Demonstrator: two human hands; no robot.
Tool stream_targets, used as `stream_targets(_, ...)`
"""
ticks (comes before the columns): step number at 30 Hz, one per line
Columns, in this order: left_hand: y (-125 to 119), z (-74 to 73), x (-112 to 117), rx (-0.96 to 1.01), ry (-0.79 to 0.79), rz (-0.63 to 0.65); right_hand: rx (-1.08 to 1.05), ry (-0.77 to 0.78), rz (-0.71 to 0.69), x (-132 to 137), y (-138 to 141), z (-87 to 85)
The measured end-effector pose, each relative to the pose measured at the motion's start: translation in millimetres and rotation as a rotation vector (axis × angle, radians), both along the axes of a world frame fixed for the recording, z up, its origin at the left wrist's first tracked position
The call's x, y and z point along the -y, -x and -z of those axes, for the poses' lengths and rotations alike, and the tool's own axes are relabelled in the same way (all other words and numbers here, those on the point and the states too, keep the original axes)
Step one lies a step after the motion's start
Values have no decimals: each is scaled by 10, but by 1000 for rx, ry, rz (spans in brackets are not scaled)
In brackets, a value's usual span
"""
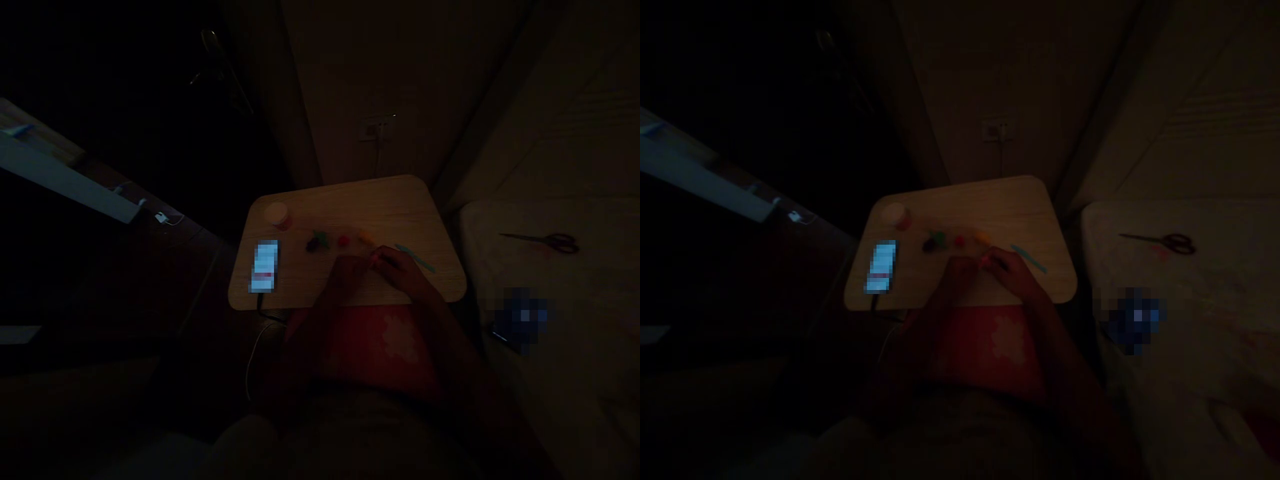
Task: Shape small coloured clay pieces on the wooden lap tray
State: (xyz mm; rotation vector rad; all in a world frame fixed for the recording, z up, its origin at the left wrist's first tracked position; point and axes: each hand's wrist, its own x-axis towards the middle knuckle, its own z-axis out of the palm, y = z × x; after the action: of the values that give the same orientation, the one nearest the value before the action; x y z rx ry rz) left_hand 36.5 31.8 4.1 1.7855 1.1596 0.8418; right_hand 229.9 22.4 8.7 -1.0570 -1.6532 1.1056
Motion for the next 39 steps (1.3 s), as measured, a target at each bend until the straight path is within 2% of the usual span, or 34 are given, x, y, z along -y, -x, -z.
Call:
stream_targets(3, -12, -28, -2, 42, -42, 17, -25, 29, 19, -8, -3, 4)
stream_targets(7, -30, -59, 1, 137, -130, -44, -70, 55, 85, -26, -12, 33)
stream_targets(12, -25, -84, 0, 113, -224, 27, -67, 51, 56, -21, 8, 17)
stream_targets(17, -4, -62, -5, 94, -233, 41, -30, 67, 39, -11, 36, -7)
stream_targets(23, 11, -31, -29, 104, -277, 46, -19, 68, 61, -22, 37, 52)
stream_targets(27, 18, -40, -44, 95, -295, 51, -13, 45, 58, -18, 43, 12)
stream_targets(34, 24, -27, -83, 82, -305, 151, 8, 48, -15, -2, 23, -23)
stream_targets(39, 48, -18, -55, 69, -293, 148, 56, 34, -40, -28, 20, 8)
